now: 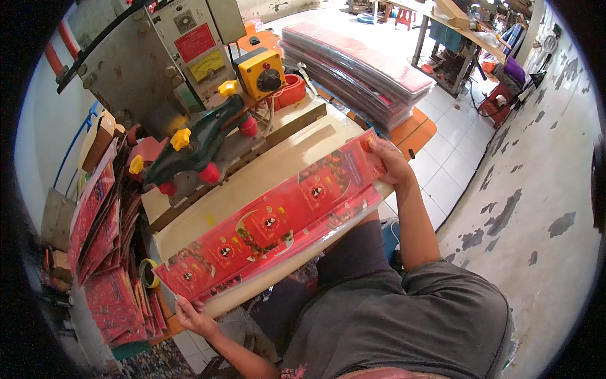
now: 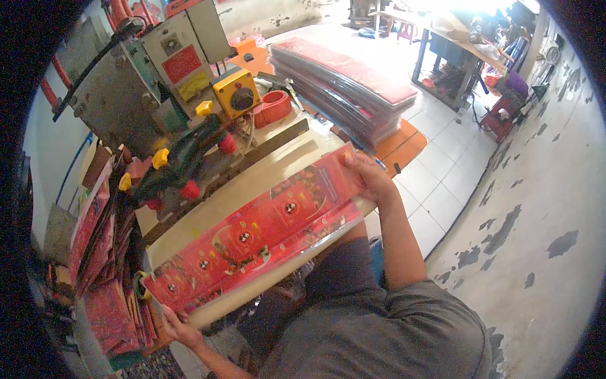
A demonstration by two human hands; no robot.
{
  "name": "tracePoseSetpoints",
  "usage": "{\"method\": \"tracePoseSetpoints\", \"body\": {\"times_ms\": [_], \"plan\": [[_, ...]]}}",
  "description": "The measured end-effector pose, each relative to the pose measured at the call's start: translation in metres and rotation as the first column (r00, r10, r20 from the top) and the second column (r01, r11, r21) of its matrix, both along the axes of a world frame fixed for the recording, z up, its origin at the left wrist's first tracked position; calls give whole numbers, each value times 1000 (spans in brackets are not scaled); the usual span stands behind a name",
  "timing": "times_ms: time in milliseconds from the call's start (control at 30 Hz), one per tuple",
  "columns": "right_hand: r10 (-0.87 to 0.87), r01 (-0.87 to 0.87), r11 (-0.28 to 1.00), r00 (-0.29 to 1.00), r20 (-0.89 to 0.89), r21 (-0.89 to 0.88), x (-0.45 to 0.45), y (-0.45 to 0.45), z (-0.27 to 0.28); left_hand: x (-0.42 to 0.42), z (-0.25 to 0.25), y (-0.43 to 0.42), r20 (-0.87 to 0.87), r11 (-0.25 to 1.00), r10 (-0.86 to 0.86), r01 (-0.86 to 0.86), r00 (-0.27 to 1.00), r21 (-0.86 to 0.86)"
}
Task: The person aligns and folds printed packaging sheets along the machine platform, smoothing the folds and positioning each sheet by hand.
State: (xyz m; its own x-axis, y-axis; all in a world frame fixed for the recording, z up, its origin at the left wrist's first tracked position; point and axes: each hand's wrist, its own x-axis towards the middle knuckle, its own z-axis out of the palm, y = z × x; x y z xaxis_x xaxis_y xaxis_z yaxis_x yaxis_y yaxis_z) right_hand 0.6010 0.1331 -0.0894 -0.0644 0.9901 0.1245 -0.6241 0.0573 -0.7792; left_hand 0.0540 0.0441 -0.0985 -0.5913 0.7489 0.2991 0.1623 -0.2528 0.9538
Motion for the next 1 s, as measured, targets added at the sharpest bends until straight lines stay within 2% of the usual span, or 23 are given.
{"method": "tracePoseSetpoints", "body": {"times_ms": [167,300,367,500,700,933,1000], "plan": [[-50,49,998,999,-16,-48,1,0,-1,-3,-2,0,25,1000,-13,12,1000,19],[-5,5,1000,1000,-18,-28,1,0,0,-2,-2,1,2,999,-16,16,1000,37],[-76,78,995,997,23,-56,4,1,-5,1,-1,2,16,999,-11,10,1000,34],[-38,38,999,999,6,-39,-2,-1,2,-3,0,0,-25,999,-40,41,999,20],[-20,21,999,1000,12,-33,2,1,-2,7,7,2,-12,999,6,-6,1000,33],[-63,62,997,998,-3,-53,-3,1,4,-1,0,1,-34,999,-35,35,999,19],[-54,54,998,999,-8,-39,-2,-1,4,5,3,2,28,997,-16,14,999,74]]}}
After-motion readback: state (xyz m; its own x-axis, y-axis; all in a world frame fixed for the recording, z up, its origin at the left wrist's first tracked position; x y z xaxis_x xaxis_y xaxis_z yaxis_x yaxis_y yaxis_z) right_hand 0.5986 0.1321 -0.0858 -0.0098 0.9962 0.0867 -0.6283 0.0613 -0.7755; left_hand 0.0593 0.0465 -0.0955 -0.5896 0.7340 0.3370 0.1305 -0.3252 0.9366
